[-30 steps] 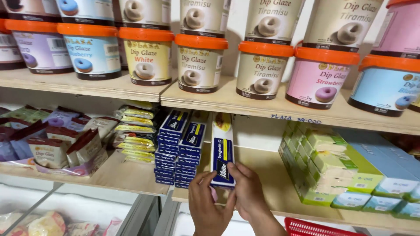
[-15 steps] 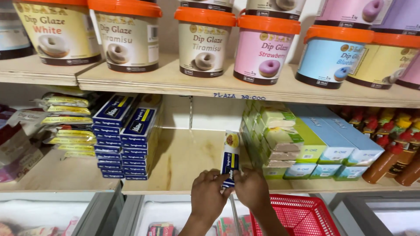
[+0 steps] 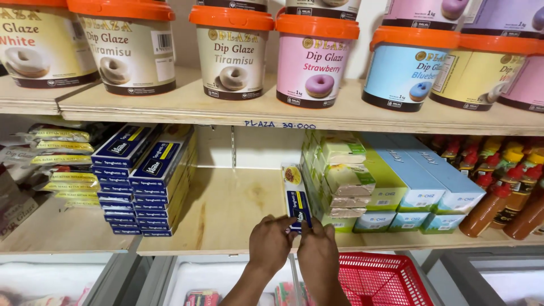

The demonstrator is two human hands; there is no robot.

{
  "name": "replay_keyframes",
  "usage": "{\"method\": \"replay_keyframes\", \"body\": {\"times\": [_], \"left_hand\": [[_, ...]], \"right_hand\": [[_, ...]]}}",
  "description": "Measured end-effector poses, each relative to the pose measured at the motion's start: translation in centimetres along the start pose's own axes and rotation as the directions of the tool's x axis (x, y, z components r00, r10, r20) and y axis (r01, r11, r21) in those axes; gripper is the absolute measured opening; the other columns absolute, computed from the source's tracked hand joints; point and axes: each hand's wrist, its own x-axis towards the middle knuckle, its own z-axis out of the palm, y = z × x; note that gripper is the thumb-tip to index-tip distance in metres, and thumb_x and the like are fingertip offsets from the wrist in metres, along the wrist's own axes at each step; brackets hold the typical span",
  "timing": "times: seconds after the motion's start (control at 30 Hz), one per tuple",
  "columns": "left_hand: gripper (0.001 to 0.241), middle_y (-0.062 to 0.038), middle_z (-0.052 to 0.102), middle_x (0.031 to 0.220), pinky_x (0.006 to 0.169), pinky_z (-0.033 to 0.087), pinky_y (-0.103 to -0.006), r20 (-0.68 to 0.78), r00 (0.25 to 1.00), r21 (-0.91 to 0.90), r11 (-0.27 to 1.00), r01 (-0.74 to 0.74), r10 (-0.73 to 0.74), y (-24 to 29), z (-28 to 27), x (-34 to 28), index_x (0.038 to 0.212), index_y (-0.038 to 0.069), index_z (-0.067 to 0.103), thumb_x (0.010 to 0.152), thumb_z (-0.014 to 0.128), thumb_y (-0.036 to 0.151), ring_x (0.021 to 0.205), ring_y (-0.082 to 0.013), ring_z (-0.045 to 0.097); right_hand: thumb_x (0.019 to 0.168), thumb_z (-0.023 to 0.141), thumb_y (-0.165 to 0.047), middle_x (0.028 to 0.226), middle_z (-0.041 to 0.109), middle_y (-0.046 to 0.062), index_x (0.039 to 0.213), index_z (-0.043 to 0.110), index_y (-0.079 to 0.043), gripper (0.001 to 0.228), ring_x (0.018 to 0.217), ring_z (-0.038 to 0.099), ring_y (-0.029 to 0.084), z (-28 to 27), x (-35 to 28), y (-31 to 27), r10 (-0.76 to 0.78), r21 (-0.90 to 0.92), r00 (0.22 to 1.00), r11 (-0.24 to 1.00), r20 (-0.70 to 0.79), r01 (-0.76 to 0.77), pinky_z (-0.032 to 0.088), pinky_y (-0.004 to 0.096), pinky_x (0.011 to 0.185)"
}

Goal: Organizing and restocking various food products on grocery store shelves.

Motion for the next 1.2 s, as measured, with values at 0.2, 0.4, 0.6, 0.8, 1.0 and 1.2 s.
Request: {"method": "replay_keyframes", "body": {"times": [0.2, 0.4, 0.6, 0.8, 1.0, 1.2], "left_hand": [[0.026, -0.002, 0.078, 0.103, 0.082, 0.054, -0.0398, -0.045, 0.999, -0.018, 1.0, -0.01, 0.009, 0.2, 0.6, 0.5, 0.1, 0.014, 0.082, 0.074, 0.082, 0.018, 0.091, -0.0263, 0.066], [0.045, -0.003, 0.075, 0.101, 0.082, 0.054, -0.0416, -0.102, 0.991, 0.047, 0.995, -0.087, 0.091, 0.6, -0.8, -1.0, 0.113, 0.011, 0.075, 0.07, 0.084, 0.02, 0.09, -0.0273, 0.068], [0.073, -0.027, 0.045, 0.141, 0.104, 0.044, -0.0527, -0.806, 0.561, 0.302, 0.946, 0.115, 0.189, -2.2, -10.2, -1.9, 0.145, 0.003, 0.046, 0.087, 0.078, 0.033, 0.127, -0.0468, 0.053], [0.078, -0.02, 0.055, 0.131, 0.096, 0.041, -0.053, -0.842, 0.538, 0.256, 0.906, 0.337, 0.038, -5.2, -17.2, -0.7, 0.141, 0.004, 0.052, 0.077, 0.083, 0.037, 0.117, -0.0417, 0.051], [0.081, -0.021, 0.057, 0.126, 0.1, 0.038, -0.0531, -0.848, 0.529, 0.204, 0.943, 0.264, 0.035, -6.7, -17.8, 0.1, 0.141, -0.003, 0.048, 0.079, 0.083, 0.035, 0.117, -0.0406, 0.051], [0.069, -0.017, 0.059, 0.125, 0.101, 0.038, -0.0492, -0.819, 0.547, 0.242, 0.968, 0.061, 0.171, -5.3, -16.7, -2.0, 0.138, 0.001, 0.053, 0.079, 0.08, 0.024, 0.118, -0.0363, 0.054]], "right_hand": [[0.08, 0.059, 0.0, 0.107, 0.063, 0.023, 0.11, 0.07, 0.005, 0.032, 0.088, 0.06, 0.037, -1.4, 0.0, -1.1, -0.013, -0.031, 0.997, 0.999, -0.073, 0.011, 0.053, 0.045, 0.076], [0.086, 0.064, -0.009, 0.098, 0.062, 0.021, 0.121, 0.067, 0.006, 0.038, 0.086, 0.065, 0.036, -1.1, -0.6, -2.0, 0.099, 0.027, 0.995, 0.995, -0.027, -0.098, 0.055, 0.044, 0.072], [0.085, 0.067, -0.013, 0.108, 0.068, 0.015, 0.116, 0.072, -0.004, 0.033, 0.078, 0.073, 0.027, -3.5, 1.1, -10.7, 0.018, 0.504, 1.0, 0.863, 0.007, -0.019, 0.06, 0.037, 0.071], [0.094, 0.07, -0.022, 0.111, 0.073, 0.009, 0.12, 0.071, 0.001, 0.034, 0.088, 0.073, 0.017, 1.1, 4.4, -18.5, -0.152, 0.811, 0.982, 0.585, 0.112, -0.002, 0.06, 0.033, 0.075], [0.096, 0.065, -0.034, 0.083, 0.071, 0.001, 0.111, 0.076, -0.007, 0.032, 0.073, 0.061, 0.01, -1.4, 10.0, -23.9, -0.026, 0.819, 0.837, 0.226, 0.547, -0.528, 0.053, 0.028, 0.069], [0.102, 0.073, -0.036, 0.078, 0.061, 0.006, 0.111, 0.076, 0.0, 0.038, 0.062, 0.047, 0.014, 1.4, 11.6, -22.8, -0.012, 0.762, 0.763, -0.063, 0.646, -0.645, 0.041, 0.031, 0.056]]}}
